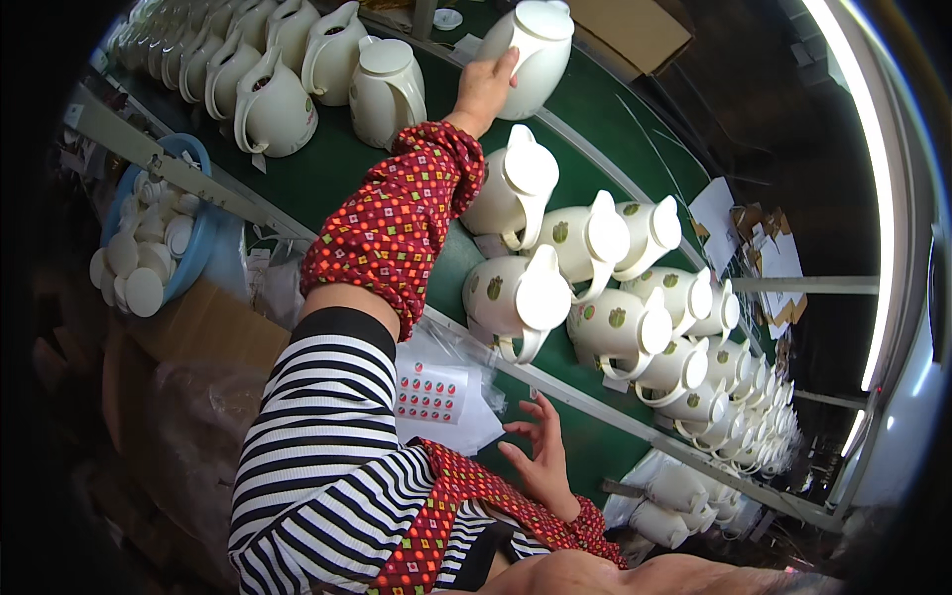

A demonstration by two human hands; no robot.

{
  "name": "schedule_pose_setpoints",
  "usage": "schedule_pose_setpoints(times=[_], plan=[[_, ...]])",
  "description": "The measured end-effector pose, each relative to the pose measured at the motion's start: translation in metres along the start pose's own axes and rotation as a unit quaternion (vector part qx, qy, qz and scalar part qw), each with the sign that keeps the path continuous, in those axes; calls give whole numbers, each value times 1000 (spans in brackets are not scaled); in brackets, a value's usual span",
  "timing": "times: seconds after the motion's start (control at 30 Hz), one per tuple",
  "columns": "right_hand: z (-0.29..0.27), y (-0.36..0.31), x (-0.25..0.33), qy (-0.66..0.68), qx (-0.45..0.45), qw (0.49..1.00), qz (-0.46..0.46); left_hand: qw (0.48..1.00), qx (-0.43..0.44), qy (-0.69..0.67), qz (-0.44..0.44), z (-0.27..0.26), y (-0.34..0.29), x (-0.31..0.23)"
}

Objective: The person applies small round stickers to the exterior of white ceramic pitchers and places lids on them. The person picks up pitchers from a green conveyor belt, applies stickers, and then places the finished items back on the belt.

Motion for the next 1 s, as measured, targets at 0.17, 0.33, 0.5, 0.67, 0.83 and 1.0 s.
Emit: schedule_pose_setpoints(times=[0.17,0.33,0.5,0.67,0.83,1.0], plan=[[4,30,-5,31,28,999,14,997,50,56,-3,10,-20,72],[6,48,4,6,48,999,-11,990,4,129,61,-8,-60,92],[-7,46,1,-31,0,999,-27,913,-307,220,157,-82,-103,66],[-3,40,16,-11,-10,1000,-27,973,-144,179,10,-122,-42,101],[-10,33,56,-111,-24,987,-113,997,-43,48,-46,-142,-40,68],[-8,37,115,-100,15,979,-177,966,121,-183,-133,-147,-131,-27]])
Point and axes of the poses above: each hand's wrist, its own y-axis towards the middle knuckle, its own z-axis out of the palm, x = y × z, the point moved 7 cm from there along y, towards the middle knuckle, and after that the axes turned 3 degrees about -z, right-handed, at the moved point
